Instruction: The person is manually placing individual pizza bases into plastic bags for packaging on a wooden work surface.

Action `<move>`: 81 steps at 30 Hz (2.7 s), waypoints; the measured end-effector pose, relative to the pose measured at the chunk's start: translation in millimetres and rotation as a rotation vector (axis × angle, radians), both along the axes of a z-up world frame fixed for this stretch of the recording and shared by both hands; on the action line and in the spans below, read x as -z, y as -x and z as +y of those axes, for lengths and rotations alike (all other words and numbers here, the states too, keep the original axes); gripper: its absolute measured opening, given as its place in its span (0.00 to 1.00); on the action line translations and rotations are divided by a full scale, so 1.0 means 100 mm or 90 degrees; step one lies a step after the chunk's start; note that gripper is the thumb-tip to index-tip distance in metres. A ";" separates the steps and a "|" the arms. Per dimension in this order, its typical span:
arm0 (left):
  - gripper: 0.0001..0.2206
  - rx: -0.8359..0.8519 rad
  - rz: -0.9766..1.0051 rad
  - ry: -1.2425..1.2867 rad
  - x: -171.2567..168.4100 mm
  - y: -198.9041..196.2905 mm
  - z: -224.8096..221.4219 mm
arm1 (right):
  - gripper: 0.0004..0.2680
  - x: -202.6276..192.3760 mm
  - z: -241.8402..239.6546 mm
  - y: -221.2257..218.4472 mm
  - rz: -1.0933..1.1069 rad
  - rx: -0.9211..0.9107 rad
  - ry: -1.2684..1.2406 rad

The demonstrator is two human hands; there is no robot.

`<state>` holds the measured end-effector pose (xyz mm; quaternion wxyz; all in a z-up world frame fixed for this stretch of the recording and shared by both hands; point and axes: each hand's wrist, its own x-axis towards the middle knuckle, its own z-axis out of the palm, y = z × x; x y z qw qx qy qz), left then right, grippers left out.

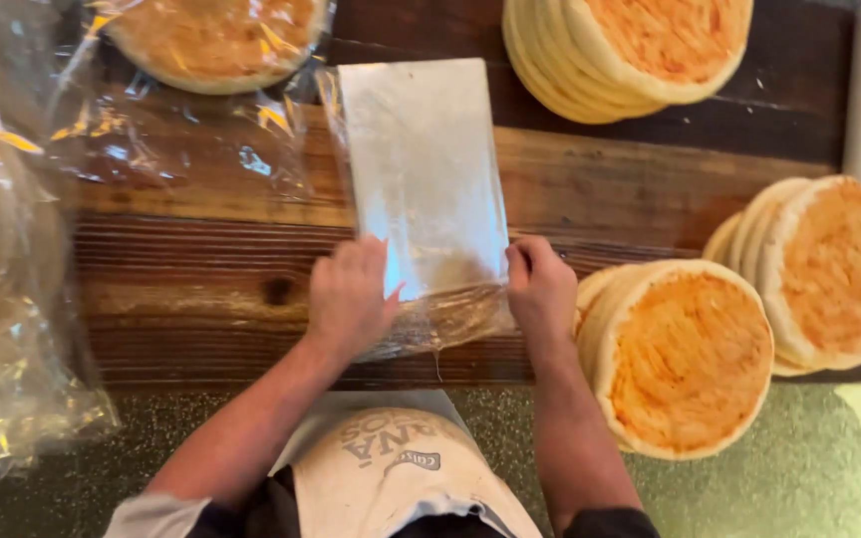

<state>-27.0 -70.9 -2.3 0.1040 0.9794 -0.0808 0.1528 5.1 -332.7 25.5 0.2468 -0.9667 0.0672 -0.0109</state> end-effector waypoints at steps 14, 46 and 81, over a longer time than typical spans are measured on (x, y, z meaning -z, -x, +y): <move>0.09 0.365 -0.125 0.247 -0.16 0.20 -0.48 | 0.14 1.37 0.39 1.18 -0.113 -0.234 -0.149; 0.42 0.197 0.258 0.114 0.08 -0.18 0.28 | 0.10 -1.85 1.43 1.20 0.002 -0.551 -0.730; 0.16 0.098 0.350 0.656 -1.53 -0.52 0.39 | 0.08 -0.64 0.36 -0.62 0.159 0.277 -1.039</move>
